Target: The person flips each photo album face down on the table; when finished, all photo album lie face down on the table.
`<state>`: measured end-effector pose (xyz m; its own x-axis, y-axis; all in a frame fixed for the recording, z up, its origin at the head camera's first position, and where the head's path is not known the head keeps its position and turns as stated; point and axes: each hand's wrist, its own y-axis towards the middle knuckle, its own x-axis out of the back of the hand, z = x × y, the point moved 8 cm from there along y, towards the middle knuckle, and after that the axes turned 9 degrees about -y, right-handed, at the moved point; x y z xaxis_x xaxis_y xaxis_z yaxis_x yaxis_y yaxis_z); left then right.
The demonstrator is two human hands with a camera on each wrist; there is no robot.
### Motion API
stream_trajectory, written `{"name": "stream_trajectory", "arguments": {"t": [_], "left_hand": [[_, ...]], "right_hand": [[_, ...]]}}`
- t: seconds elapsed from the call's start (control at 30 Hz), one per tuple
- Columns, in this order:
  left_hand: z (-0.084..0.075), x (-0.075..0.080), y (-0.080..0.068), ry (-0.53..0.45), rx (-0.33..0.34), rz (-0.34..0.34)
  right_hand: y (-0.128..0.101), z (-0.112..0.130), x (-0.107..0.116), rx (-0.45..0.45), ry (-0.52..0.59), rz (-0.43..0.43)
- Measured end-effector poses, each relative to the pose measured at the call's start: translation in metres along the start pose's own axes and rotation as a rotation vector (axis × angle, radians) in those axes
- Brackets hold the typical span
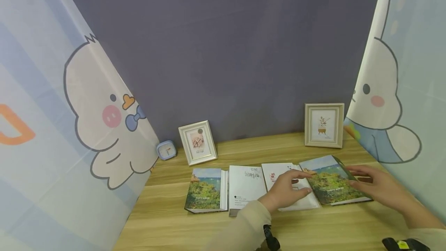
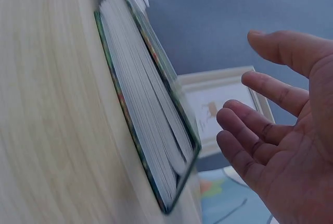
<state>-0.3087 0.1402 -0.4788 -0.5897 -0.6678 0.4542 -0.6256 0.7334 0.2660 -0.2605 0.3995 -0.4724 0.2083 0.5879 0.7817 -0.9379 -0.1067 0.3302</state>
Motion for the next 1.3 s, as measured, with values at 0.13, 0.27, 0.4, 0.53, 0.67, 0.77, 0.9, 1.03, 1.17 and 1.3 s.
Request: {"name": "stream_trajectory", "arguments": {"t": [0.13, 0.27, 0.4, 0.53, 0.67, 0.77, 0.9, 1.03, 1.17, 1.3], "left_hand": [[0.006, 0.012, -0.006, 0.004, 0.015, -0.049], [0.011, 0.021, -0.013, -0.008, 0.054, -0.088], [0.013, 0.032, -0.02, 0.033, 0.055, -0.131], [0.016, 0.042, -0.026, 0.066, 0.056, -0.171], [0.021, 0.051, -0.032, 0.073, 0.071, -0.192], [0.026, 0.057, -0.038, 0.072, 0.09, -0.207], [0.031, 0.065, -0.045, 0.073, 0.117, -0.236], [0.034, 0.071, -0.053, 0.046, 0.119, -0.253], [0.037, 0.075, -0.06, 0.012, 0.117, -0.261], [0.041, 0.077, -0.066, -0.03, 0.146, -0.272]], "right_hand": [[0.005, 0.013, -0.008, 0.031, 0.012, -0.011], [0.01, 0.025, -0.016, 0.054, -0.006, -0.006], [0.015, 0.035, -0.023, 0.082, 0.0, 0.004], [0.019, 0.043, -0.03, 0.097, -0.006, 0.028], [0.023, 0.055, -0.037, 0.116, 0.004, 0.044], [0.026, 0.064, -0.041, 0.134, 0.019, 0.049], [0.03, 0.074, -0.047, 0.152, 0.041, 0.06], [0.036, 0.082, -0.053, 0.162, 0.047, 0.06], [0.041, 0.089, -0.059, 0.172, 0.047, 0.067], [0.045, 0.092, -0.07, 0.169, 0.077, 0.107]]}}
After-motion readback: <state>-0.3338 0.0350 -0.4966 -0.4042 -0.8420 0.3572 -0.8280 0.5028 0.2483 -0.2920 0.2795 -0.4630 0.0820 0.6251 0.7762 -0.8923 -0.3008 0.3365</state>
